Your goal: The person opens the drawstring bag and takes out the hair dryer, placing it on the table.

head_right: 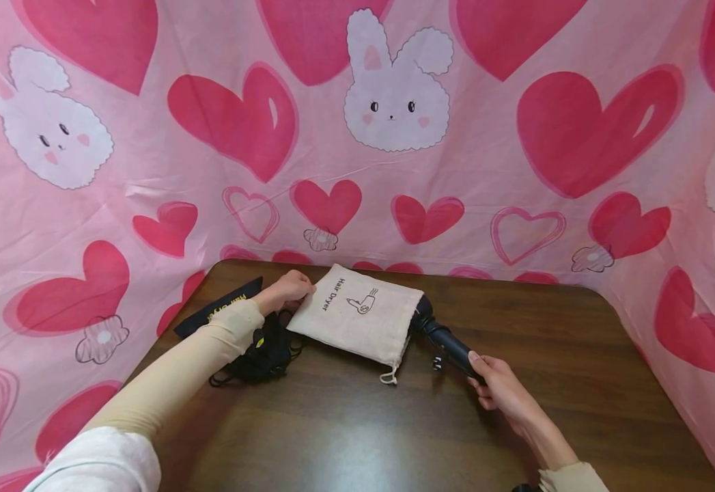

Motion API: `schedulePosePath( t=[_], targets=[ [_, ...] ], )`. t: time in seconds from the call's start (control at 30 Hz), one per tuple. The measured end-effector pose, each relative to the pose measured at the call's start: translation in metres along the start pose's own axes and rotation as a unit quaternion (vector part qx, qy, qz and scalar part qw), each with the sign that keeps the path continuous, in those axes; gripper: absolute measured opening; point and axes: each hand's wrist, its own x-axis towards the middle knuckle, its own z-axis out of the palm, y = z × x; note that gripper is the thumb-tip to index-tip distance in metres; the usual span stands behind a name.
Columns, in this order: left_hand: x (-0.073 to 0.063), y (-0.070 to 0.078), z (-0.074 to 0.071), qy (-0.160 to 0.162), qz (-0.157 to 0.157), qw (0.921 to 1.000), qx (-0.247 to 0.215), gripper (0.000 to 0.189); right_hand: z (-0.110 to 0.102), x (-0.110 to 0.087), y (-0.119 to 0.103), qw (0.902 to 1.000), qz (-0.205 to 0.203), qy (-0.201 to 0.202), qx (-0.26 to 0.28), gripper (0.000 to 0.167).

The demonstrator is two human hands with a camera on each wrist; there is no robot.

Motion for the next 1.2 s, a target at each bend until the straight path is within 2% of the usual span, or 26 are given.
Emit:
schedulePosePath(
  t=[0.2,0.47,0.7,1.2],
  targets=[
    [0.0006,-0.0009,-0.0002,-0.004,-0.015,0.9999,0.002,0.038,-0.0008,-0.0004,0.0005,1.0000,-0.002,-0.001,-0.001,0.046],
    [-0.0005,0.0011,-0.0006,0.007,-0.010,0.9999,0.008,0.041,-0.0032,0.0006,0.0015,1.0000,-0.006,-0.001,0.005,0.046],
    [-0.0012,0.0012,-0.0016,0.006,-0.014,0.9999,-0.006,0.027,-0.0052,-0.0002,0.0020,0.9999,-0.003,0.011,0.007,0.044],
    [0.0003,0.0010,-0.0012,0.010,-0.020,0.9998,0.001,0.035,-0.0080,-0.0018,0.0010,0.9998,-0.002,0.018,0.007,0.048]
  ],
)
